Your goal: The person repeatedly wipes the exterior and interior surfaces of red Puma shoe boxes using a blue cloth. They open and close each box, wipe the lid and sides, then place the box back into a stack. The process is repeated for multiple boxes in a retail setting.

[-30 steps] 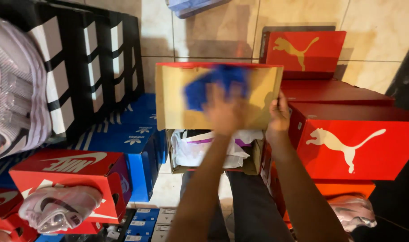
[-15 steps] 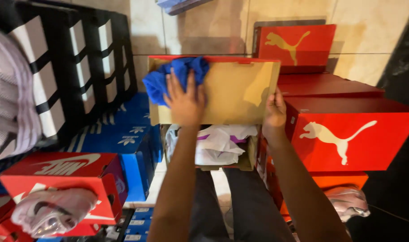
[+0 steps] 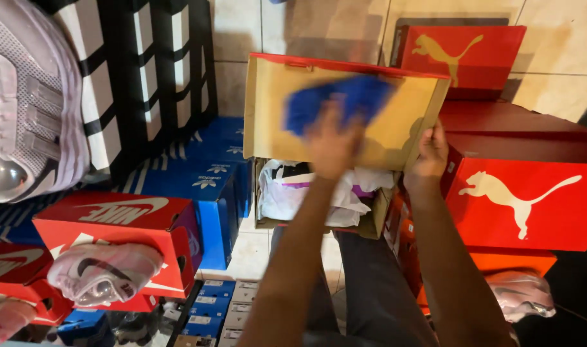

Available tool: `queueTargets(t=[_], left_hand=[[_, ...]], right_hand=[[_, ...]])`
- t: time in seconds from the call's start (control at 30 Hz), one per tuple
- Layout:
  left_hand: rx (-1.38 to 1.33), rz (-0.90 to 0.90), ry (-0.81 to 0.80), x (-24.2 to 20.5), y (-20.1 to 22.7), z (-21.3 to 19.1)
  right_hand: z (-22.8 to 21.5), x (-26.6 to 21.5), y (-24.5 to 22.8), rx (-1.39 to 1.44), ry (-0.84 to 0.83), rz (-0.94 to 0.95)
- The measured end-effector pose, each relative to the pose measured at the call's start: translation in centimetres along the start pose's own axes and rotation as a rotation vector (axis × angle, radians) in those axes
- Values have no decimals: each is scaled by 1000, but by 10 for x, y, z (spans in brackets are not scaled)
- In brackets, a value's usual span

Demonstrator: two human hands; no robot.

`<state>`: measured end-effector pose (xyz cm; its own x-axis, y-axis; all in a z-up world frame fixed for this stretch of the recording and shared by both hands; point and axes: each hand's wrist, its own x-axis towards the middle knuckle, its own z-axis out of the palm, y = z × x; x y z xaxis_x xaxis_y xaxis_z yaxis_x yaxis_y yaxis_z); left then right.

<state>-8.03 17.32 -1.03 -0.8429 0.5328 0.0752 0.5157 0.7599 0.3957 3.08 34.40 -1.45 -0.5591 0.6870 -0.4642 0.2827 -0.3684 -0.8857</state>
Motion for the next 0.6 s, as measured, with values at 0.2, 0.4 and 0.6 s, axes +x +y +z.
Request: queueTargets(t=[0.2,0.4,0.6], left_hand=[[172,4,169,-11,-92,-81],[-578,-255,-91,-129,-50,-176],[-999,-174,-1228,-132,-18,-295]], right_hand=[[3,-29,-32,45,-14,-45],[-27,-82,-41,312,103,-241],[-74,-118,-87,88,-367,96]])
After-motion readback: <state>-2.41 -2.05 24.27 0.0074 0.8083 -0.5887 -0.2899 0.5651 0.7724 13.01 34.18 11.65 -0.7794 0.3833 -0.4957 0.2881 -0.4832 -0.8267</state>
